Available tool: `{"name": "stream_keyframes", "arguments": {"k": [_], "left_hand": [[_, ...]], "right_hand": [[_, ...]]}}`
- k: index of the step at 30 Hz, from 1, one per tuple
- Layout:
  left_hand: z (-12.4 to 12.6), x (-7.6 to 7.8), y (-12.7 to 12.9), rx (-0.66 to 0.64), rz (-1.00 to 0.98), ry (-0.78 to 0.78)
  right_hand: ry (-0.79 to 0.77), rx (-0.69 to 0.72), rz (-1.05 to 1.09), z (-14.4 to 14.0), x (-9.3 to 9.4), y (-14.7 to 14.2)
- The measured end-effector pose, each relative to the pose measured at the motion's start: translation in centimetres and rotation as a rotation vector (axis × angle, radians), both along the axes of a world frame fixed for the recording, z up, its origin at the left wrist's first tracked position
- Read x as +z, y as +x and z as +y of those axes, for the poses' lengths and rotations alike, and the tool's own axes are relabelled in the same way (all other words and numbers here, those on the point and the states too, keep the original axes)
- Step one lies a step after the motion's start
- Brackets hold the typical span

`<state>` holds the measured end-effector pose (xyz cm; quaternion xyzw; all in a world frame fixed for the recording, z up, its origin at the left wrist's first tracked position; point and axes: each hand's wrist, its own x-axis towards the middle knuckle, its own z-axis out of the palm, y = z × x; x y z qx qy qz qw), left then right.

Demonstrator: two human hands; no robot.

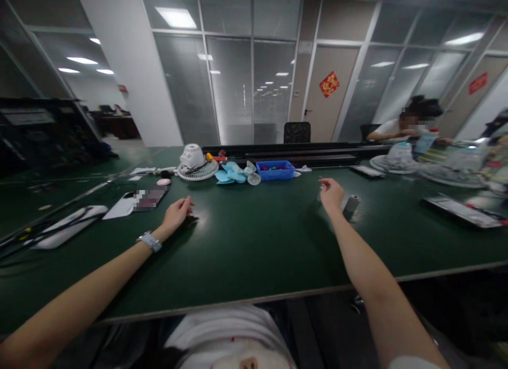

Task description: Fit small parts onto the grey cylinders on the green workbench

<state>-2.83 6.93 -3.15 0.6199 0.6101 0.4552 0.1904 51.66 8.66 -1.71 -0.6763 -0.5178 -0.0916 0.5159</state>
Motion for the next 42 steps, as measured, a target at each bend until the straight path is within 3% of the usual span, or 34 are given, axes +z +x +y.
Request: {"name": "stream_keyframes", "arguments": {"k": [17,26,32,37,42], "left_hand": [[-0.4,0.4,0.4,-0.031,0.010,-0.024],[-0.8,0.8,0.6,-0.050,0.010,-0.034],[-0.5,0.6,0.5,-0.039,0.044,-0.023],[-0.2,0.3,0.2,-0.030,0.085,-0.024],[-0.1,0.1,0.1,-0.031,0.097,-0.028]], "right_hand": [[0.021,-0.093,-0.047,-0.2,-0.6,0.5],[0.016,-0.069,-0.108,0.3,-1.2,1.1],[-0.053,-0.164,-0.327,0.6,-1.0,0.7],[-0.185,-0.103,-0.709,1.2,-1.4,-2.1],[-0.344,-0.093,-0.804,1.8,-2.0,-3.8]]}}
